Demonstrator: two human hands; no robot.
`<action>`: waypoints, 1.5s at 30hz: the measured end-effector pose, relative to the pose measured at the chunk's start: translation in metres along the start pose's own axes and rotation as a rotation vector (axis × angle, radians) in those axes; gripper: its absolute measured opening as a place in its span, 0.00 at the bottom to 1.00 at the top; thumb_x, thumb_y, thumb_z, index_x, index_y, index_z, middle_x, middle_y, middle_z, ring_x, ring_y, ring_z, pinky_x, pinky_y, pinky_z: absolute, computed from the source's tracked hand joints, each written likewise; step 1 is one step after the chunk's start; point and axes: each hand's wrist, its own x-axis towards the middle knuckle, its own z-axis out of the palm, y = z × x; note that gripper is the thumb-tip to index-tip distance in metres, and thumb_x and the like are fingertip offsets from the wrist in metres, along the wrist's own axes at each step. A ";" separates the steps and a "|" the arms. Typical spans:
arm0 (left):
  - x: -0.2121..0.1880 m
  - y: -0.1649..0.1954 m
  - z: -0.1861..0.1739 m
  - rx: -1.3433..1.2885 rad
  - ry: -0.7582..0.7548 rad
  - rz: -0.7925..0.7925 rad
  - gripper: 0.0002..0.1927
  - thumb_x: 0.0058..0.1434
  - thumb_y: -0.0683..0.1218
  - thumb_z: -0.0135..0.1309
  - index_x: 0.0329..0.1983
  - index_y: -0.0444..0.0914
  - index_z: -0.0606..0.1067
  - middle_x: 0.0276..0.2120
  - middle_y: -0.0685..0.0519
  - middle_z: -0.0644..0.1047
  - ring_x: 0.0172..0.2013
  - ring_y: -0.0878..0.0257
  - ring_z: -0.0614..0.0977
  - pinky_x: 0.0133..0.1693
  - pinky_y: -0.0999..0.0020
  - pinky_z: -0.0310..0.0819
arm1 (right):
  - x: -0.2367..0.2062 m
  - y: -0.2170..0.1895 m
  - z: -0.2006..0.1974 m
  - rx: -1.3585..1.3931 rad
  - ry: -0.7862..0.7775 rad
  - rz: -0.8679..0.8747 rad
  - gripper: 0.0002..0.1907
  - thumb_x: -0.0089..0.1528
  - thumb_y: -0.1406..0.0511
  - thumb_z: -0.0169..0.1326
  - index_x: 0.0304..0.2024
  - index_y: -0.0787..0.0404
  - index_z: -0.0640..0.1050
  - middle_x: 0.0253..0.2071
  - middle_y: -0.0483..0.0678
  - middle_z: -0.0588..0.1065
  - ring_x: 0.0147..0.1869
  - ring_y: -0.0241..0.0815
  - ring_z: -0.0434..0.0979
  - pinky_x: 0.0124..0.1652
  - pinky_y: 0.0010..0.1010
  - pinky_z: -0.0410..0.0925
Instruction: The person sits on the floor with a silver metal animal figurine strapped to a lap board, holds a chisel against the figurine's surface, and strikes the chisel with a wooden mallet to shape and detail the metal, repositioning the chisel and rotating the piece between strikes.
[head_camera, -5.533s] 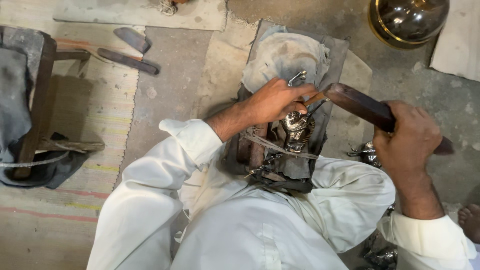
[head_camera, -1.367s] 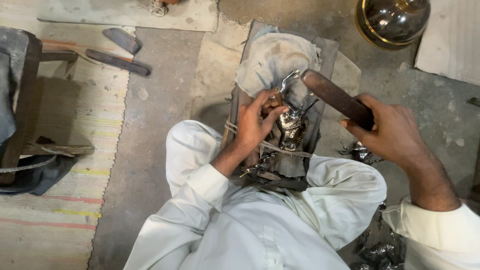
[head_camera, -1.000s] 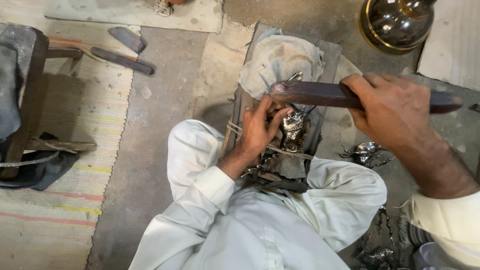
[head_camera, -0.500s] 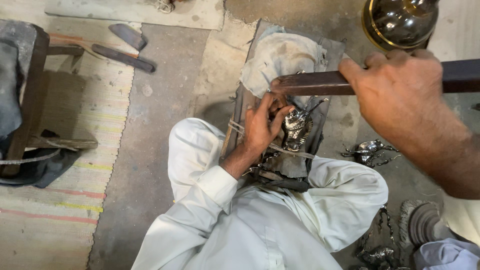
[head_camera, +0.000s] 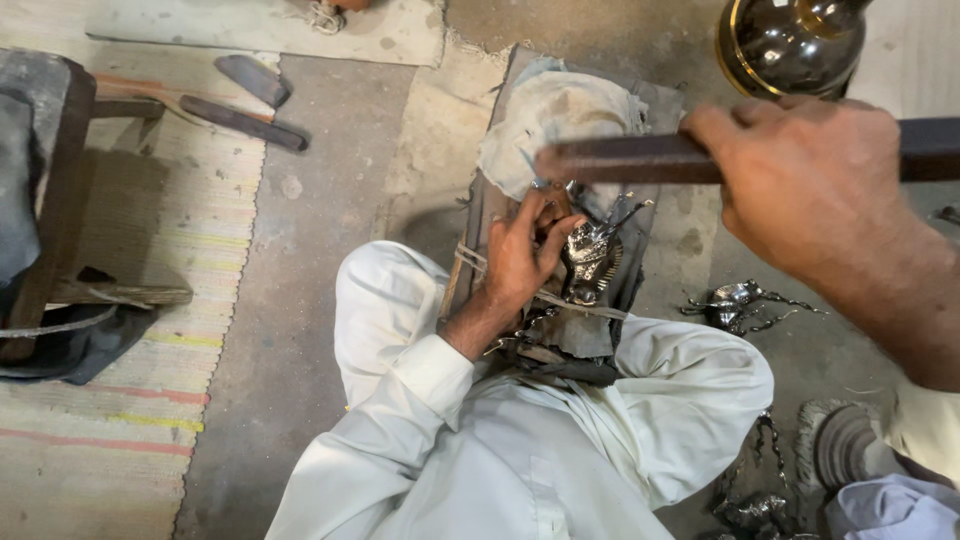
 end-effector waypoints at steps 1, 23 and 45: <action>0.001 -0.001 0.000 -0.006 -0.026 -0.013 0.17 0.65 0.47 0.64 0.52 0.38 0.72 0.26 0.49 0.79 0.24 0.60 0.83 0.28 0.65 0.75 | 0.000 0.000 0.001 0.035 0.053 -0.006 0.22 0.54 0.64 0.58 0.53 0.50 0.79 0.37 0.43 0.80 0.37 0.45 0.83 0.31 0.36 0.72; -0.003 -0.006 0.000 -0.045 -0.007 0.075 0.19 0.66 0.44 0.64 0.57 0.39 0.73 0.33 0.49 0.82 0.31 0.62 0.85 0.34 0.68 0.78 | -0.010 0.003 0.008 0.043 0.066 0.012 0.20 0.54 0.64 0.60 0.50 0.50 0.79 0.34 0.44 0.79 0.37 0.45 0.83 0.34 0.38 0.73; 0.006 0.003 -0.001 -0.088 0.037 -0.117 0.19 0.65 0.46 0.63 0.55 0.37 0.72 0.21 0.52 0.78 0.21 0.70 0.76 0.25 0.71 0.70 | 0.022 0.001 0.011 -0.188 -0.080 -0.069 0.19 0.62 0.63 0.57 0.57 0.46 0.77 0.32 0.41 0.80 0.33 0.39 0.84 0.28 0.31 0.74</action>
